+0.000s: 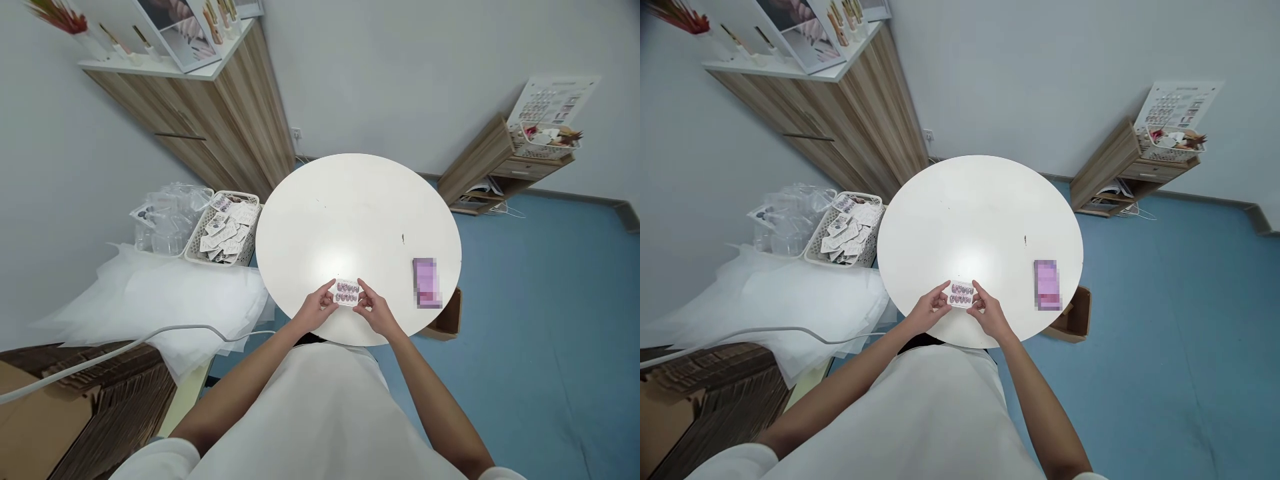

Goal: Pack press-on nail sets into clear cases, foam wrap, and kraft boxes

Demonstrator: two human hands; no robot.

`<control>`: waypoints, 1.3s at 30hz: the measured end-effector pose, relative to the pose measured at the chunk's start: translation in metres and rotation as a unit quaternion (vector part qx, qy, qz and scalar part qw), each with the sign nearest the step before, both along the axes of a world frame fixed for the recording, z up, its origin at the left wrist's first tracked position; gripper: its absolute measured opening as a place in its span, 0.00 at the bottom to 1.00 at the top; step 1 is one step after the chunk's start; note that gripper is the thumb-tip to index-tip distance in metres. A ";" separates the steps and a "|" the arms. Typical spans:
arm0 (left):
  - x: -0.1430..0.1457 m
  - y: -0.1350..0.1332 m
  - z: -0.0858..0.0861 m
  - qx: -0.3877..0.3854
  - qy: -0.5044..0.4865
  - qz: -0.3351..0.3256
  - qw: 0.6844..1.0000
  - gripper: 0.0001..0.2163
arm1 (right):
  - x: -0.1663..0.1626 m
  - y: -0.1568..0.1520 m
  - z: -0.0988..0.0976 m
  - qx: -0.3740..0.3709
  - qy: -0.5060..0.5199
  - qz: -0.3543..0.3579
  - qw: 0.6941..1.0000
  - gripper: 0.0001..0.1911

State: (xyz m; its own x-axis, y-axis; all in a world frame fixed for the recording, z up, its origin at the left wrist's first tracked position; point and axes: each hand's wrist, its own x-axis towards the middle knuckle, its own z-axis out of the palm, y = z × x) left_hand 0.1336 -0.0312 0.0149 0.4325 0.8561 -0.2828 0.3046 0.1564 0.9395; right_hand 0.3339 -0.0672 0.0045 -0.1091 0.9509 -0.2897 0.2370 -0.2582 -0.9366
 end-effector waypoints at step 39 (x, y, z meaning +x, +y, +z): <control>-0.171 0.146 -0.082 0.049 0.190 -0.017 0.980 0.33 | -0.209 0.164 -0.076 -0.039 -0.254 0.063 0.964 0.34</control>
